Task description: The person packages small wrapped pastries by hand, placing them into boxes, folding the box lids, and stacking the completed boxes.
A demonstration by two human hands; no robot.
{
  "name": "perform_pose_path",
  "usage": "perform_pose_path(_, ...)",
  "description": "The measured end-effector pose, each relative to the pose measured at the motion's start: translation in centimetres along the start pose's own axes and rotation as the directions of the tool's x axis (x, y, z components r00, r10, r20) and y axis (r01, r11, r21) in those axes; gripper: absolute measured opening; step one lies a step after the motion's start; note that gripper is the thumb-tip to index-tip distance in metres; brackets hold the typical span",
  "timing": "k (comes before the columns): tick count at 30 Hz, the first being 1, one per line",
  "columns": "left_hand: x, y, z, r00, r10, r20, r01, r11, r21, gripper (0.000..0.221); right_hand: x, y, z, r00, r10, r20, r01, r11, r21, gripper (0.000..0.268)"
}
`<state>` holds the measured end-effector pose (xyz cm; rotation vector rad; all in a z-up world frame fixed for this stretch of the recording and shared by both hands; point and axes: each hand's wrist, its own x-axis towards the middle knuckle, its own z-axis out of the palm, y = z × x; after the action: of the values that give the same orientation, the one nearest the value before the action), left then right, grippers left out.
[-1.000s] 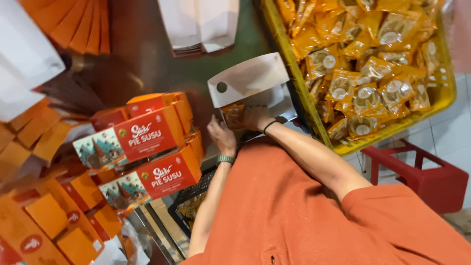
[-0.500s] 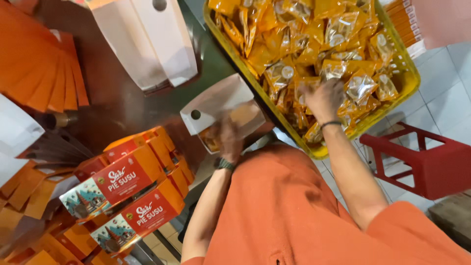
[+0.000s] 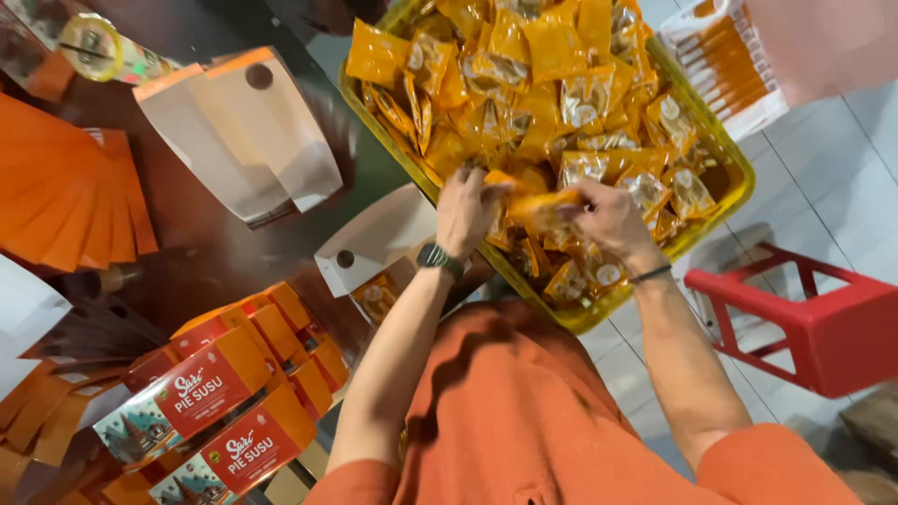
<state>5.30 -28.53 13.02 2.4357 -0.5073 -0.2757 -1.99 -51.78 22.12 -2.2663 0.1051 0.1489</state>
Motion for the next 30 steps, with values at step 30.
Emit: perform_pose_path(30, -15.7, -3.8, -8.3, 0.693, -0.671, 0.262, 0.335, -0.022, -0.942, 0.063, 2.5, -10.3, 10.3, 0.882, -0.320, 0.347, 0.279, 0.946, 0.164, 0.045)
